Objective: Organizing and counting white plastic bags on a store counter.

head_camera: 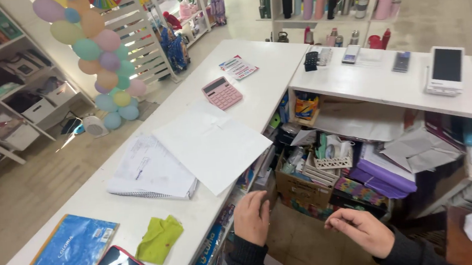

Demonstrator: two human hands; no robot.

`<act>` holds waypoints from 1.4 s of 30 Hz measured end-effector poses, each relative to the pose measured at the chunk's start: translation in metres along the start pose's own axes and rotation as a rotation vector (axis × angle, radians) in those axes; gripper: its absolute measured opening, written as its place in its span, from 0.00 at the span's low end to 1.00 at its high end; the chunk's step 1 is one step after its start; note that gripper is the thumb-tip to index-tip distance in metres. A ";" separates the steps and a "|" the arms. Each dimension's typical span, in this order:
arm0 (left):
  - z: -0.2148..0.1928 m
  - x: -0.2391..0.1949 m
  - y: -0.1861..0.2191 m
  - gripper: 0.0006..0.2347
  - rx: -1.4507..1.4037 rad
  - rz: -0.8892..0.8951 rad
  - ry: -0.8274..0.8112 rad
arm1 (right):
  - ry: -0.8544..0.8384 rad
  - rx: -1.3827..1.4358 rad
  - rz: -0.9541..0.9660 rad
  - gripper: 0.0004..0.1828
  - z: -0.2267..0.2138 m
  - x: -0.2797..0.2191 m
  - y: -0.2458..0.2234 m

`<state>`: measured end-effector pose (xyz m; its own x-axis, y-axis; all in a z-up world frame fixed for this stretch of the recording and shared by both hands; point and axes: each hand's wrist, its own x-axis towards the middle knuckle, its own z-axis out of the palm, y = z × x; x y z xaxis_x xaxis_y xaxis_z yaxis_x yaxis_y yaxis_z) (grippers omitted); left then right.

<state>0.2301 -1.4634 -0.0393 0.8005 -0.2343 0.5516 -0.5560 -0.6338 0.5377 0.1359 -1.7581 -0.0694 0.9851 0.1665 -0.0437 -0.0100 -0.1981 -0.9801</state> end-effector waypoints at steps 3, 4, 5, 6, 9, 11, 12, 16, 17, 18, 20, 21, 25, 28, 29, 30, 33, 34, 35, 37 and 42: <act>0.011 0.038 -0.030 0.12 0.259 0.030 0.085 | -0.040 -0.146 -0.014 0.14 -0.011 0.048 -0.021; 0.017 0.048 -0.042 0.12 0.267 0.025 0.093 | -0.051 -0.147 -0.021 0.14 -0.014 0.064 -0.023; 0.022 0.055 -0.054 0.14 0.317 -0.035 0.031 | -0.063 -0.142 -0.021 0.14 -0.015 0.077 -0.023; 0.028 0.062 -0.065 0.15 0.366 -0.096 -0.030 | -0.076 -0.138 -0.022 0.14 -0.016 0.089 -0.022; 0.041 0.068 -0.102 0.15 0.470 -0.179 -0.160 | -0.121 -0.120 -0.038 0.14 -0.016 0.128 -0.021; 0.044 0.068 -0.118 0.13 0.452 -0.249 -0.225 | -0.174 -0.125 -0.036 0.14 -0.017 0.153 -0.033; 0.046 0.068 -0.125 0.11 0.420 -0.309 -0.287 | -0.215 -0.139 -0.032 0.13 -0.018 0.167 -0.039; 0.045 0.074 -0.133 0.14 0.419 -0.252 -0.227 | -0.312 -0.179 -0.102 0.13 -0.016 0.215 -0.049; 0.043 0.077 -0.129 0.15 0.437 -0.178 -0.248 | -0.334 -0.168 -0.107 0.13 -0.017 0.227 -0.049; 0.041 0.080 -0.124 0.17 0.454 -0.104 -0.270 | -0.356 -0.156 -0.112 0.12 -0.017 0.237 -0.050; 0.047 0.073 -0.136 0.14 0.454 -0.113 -0.222 | -0.422 -0.161 -0.157 0.12 -0.016 0.262 -0.052; 0.051 0.069 -0.138 0.12 0.445 -0.094 -0.190 | -0.456 -0.161 -0.193 0.12 -0.017 0.271 -0.053; 0.045 0.082 -0.116 0.10 0.350 -0.255 -0.062 | -0.544 -0.176 -0.253 0.12 -0.026 0.309 -0.060; 0.032 0.107 -0.084 0.09 0.169 -0.571 0.053 | -0.565 -0.178 -0.305 0.12 -0.034 0.331 -0.058; 0.028 0.115 -0.075 0.09 0.030 -0.773 0.074 | -0.566 -0.139 -0.279 0.12 -0.036 0.338 -0.054; 0.025 0.124 -0.067 0.11 -0.115 -0.971 0.096 | -0.567 -0.101 -0.251 0.12 -0.039 0.344 -0.051; 0.043 0.115 -0.089 0.12 -0.296 -0.980 0.279 | -0.519 -0.083 -0.331 0.11 -0.046 0.355 -0.049; 0.047 0.115 -0.092 0.12 -0.292 -0.989 0.293 | -0.535 -0.084 -0.333 0.11 -0.048 0.358 -0.051; 0.051 0.113 -0.095 0.12 -0.309 -0.990 0.407 | -0.533 -0.078 -0.377 0.11 -0.049 0.360 -0.053; 0.052 0.115 -0.095 0.13 -0.317 -0.997 0.538 | -0.549 -0.069 -0.424 0.10 -0.046 0.366 -0.061; 0.042 0.125 -0.085 0.12 -0.463 -0.645 0.898 | -0.751 -0.606 -0.779 0.29 -0.022 0.384 -0.061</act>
<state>0.3873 -1.4695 -0.0425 0.6218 0.7440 0.2447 -0.2846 -0.0765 0.9556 0.5187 -1.7032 -0.0219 0.3485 0.9126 0.2138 0.8115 -0.1796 -0.5561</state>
